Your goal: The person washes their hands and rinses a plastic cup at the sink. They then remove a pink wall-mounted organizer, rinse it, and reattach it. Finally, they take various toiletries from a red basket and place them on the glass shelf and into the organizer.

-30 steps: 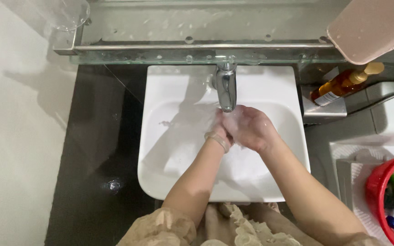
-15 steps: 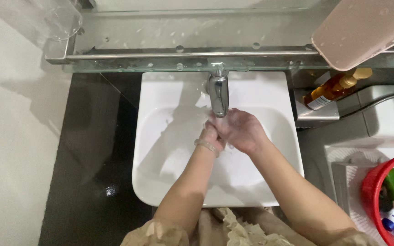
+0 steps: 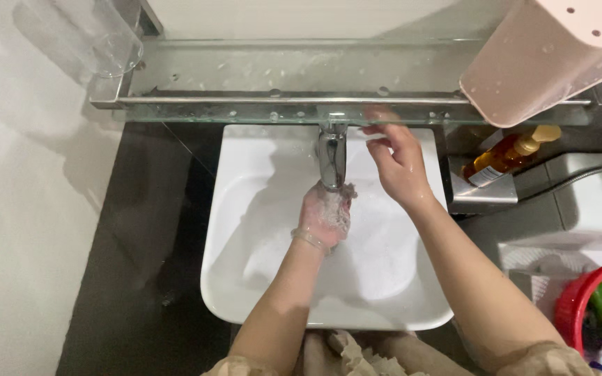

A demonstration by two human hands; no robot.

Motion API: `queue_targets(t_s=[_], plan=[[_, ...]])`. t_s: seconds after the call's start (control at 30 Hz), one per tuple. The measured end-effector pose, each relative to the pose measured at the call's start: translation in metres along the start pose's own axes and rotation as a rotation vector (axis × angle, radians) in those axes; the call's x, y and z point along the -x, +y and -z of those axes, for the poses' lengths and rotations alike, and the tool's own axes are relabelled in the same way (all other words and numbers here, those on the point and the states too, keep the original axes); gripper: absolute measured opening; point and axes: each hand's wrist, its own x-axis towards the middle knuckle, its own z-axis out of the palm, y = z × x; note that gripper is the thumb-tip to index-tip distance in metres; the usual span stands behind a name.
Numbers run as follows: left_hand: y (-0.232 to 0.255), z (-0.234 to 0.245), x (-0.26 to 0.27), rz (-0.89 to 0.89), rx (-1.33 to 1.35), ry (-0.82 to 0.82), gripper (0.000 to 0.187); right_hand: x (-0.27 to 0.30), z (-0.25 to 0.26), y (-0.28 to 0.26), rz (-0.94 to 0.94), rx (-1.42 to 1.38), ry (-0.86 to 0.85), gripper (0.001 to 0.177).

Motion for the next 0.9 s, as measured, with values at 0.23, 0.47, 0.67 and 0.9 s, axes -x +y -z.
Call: queue_targets(t_s=[0.23,0.47,0.67,0.9], plan=[[0.005,-0.02,0.005,0.119,-0.09,-0.088,0.039,-0.001,0.012,0.007,0.02,0.067,-0.089,0.043],[0.005,-0.024,0.0,0.079,-0.069,-0.143,0.034,-0.004,0.027,-0.008,-0.107,0.146,-0.227,0.047],[0.005,-0.01,0.0,0.017,-0.093,0.25,0.033,0.027,0.028,-0.014,-0.079,0.139,-0.163,0.06],[-0.039,-0.013,0.02,0.041,-0.136,0.263,0.032,0.108,0.023,-0.002,-0.365,0.001,-0.192,0.07]])
